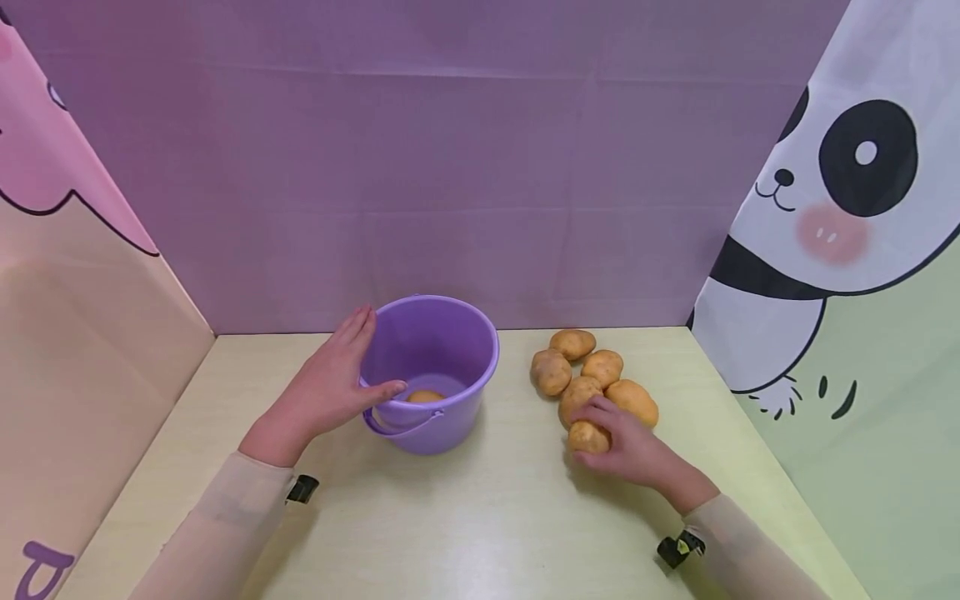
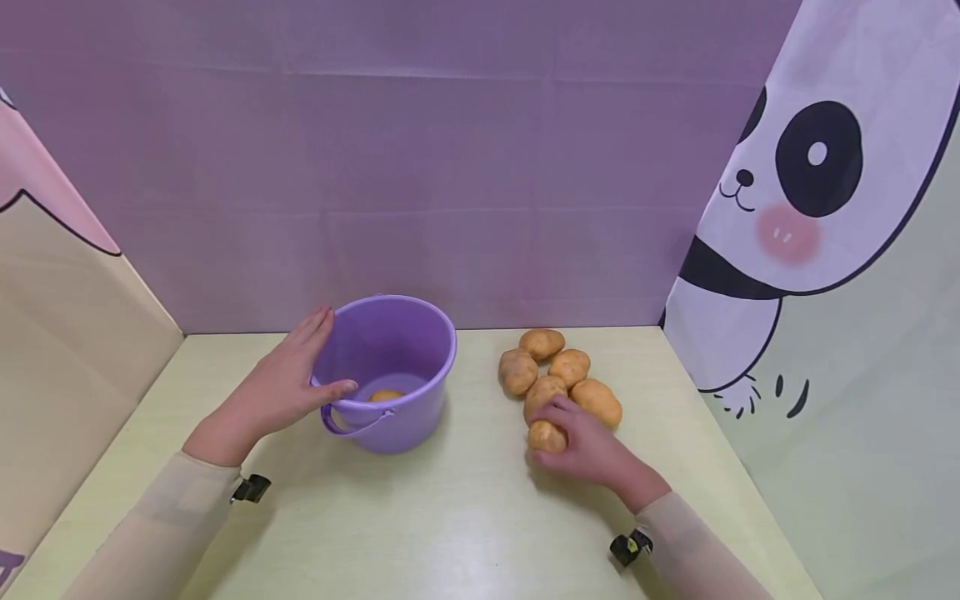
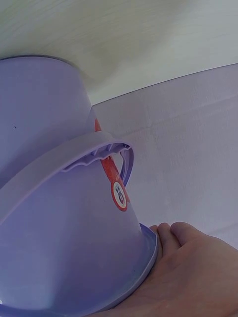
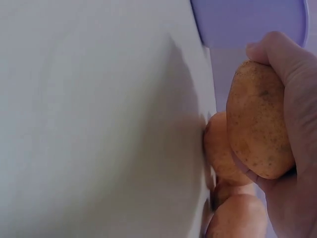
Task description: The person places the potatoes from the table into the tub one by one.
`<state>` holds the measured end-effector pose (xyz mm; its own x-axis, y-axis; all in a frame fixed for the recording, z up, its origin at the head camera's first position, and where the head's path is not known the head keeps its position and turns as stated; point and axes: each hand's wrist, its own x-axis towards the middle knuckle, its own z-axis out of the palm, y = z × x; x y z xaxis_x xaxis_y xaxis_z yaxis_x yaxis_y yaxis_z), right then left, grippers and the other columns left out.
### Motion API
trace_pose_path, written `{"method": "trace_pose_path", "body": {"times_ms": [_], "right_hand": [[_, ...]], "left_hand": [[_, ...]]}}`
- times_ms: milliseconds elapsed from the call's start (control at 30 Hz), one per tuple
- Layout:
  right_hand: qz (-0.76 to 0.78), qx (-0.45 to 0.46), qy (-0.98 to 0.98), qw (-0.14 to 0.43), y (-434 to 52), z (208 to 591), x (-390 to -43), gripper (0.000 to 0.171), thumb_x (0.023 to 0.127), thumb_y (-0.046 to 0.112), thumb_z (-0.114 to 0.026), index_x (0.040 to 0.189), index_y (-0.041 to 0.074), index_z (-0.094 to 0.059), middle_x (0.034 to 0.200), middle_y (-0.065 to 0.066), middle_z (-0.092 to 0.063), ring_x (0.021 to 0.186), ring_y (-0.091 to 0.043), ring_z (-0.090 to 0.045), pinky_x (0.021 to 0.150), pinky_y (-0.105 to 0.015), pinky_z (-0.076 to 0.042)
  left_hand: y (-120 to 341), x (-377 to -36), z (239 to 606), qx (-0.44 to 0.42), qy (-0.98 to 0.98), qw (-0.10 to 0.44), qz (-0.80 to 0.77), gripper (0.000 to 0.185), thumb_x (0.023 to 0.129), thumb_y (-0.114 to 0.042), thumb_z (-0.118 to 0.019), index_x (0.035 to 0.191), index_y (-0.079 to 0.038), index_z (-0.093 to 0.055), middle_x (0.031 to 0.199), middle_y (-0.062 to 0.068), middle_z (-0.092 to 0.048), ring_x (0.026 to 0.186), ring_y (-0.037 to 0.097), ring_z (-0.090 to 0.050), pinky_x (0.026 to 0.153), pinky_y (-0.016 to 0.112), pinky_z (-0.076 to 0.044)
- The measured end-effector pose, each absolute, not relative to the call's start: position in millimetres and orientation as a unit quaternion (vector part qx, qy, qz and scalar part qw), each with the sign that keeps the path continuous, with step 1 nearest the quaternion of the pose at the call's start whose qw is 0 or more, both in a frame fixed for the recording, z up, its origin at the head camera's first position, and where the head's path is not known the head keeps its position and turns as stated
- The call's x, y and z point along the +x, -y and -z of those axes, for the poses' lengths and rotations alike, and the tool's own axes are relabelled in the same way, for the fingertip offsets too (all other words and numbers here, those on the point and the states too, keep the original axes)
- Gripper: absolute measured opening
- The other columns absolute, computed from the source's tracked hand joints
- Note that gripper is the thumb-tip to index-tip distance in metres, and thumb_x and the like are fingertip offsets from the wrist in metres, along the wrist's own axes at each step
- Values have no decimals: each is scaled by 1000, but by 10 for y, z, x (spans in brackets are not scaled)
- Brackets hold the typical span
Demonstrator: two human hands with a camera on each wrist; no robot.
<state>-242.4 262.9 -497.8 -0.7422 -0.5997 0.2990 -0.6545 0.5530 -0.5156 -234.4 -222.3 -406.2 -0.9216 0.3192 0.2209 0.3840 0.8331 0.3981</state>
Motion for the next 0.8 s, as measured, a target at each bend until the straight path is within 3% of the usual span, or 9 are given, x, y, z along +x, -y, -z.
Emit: {"method": "trace_pose_path", "body": {"times_ms": [233, 533, 800], "right_hand": [[-323, 376, 865, 68, -2516, 4836, -2512, 40, 85, 11, -92, 122, 11, -78, 123, 4, -68, 106, -16, -65, 86, -35, -62], [-340, 385, 854, 84, -2325, 4554, -2646, 40, 86, 13, -91, 123, 21, -78, 121, 4, -67, 100, -14, -65, 82, -33, -60], [-382, 396, 832, 64, -2144, 4227, -2734, 43, 90, 14, -92, 128, 24, -77, 133, 1, -66, 117, -23, -62, 87, -39, -63]], "left_hand": [[2207, -2325, 4047, -183, 954, 70, 224, 120, 98, -62, -77, 171, 12, -16, 182, 27, -10, 169, 45, -9, 133, 65, -19], [2220, -2332, 4070, -182, 955, 71, 226, 121, 98, -64, -76, 172, 10, -15, 183, 26, -9, 170, 43, -7, 134, 63, -18], [2226, -2343, 4088, -181, 954, 73, 228, 122, 98, -65, -76, 172, 10, -15, 183, 26, -10, 170, 43, -8, 133, 64, -20]]}}
